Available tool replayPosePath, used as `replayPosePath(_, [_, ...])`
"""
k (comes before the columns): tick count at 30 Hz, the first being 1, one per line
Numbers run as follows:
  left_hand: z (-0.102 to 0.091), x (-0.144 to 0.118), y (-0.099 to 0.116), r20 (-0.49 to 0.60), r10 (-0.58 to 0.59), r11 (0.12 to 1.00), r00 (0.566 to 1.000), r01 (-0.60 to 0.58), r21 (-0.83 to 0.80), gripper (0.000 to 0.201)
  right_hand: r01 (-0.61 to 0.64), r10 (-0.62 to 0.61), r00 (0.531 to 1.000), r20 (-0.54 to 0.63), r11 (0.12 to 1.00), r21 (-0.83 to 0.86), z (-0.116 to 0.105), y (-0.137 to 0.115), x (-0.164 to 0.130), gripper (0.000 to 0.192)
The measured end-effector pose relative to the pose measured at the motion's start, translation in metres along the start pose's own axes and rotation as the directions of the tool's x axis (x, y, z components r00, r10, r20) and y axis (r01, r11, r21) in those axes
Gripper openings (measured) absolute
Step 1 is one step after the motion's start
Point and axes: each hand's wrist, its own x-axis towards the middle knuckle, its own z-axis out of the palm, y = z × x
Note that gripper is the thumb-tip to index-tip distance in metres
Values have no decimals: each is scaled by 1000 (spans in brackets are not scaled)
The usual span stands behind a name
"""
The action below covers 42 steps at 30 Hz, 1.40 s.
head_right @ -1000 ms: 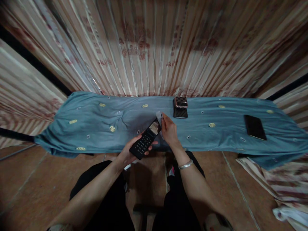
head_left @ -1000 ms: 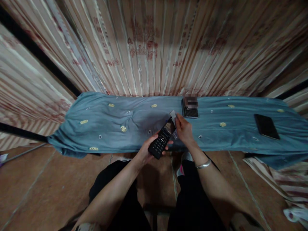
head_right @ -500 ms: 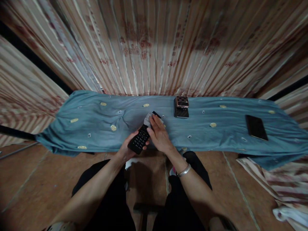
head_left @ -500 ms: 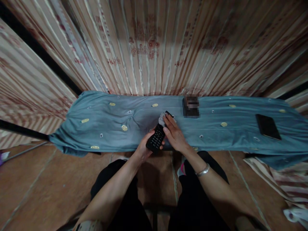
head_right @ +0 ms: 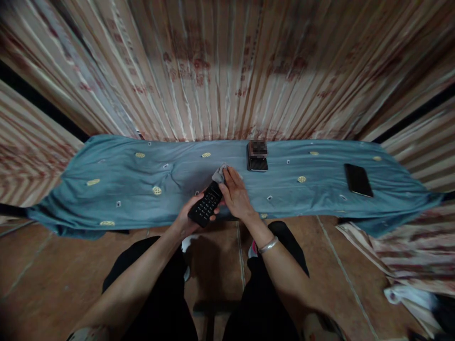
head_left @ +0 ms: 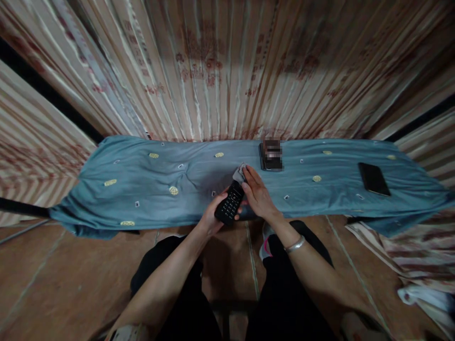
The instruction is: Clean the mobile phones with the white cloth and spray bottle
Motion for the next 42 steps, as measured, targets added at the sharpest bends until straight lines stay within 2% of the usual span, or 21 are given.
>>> replayPosePath(4, [2,8,-5,-3,-18,1000,1000,18,-10,35,-24,24,1000,3,1000,-16,-2,3,-6,62])
replayPosePath(8, [-1,14,-7,-115,7,1000,993,-6,8,27,14,-15,997,78,1000,14,3,-10,-19,59])
replayPosePath(11, [-1,17,-8,-209,107,994,972,-105,23,25,51,-56,991,118,998,44,8,-21,-25,59])
replayPosePath(14, [0,19,-10,-227,245,969,943,-234,73,24,71,-80,988,133,995,70,10,-30,-28,60])
replayPosePath(16, [0,19,-11,-226,281,959,933,-265,101,22,69,-79,988,132,994,79,10,-34,-31,60])
replayPosePath(18, [1,19,-11,-227,256,966,940,-240,95,23,63,-73,989,130,995,83,9,-38,-34,60])
replayPosePath(23, [4,21,-13,-260,105,994,960,-111,-5,30,53,-64,990,129,995,87,14,-41,-44,62])
replayPosePath(30, [-5,23,-8,-365,120,987,923,-151,-57,31,161,-166,978,125,986,48,38,-41,-52,70])
replayPosePath(36, [-8,19,2,-259,54,996,964,-69,-48,40,225,-229,964,137,973,45,41,-51,-57,72])
replayPosePath(42, [-7,19,7,-264,87,994,961,-101,-42,52,321,-322,932,165,947,36,42,-55,-64,75])
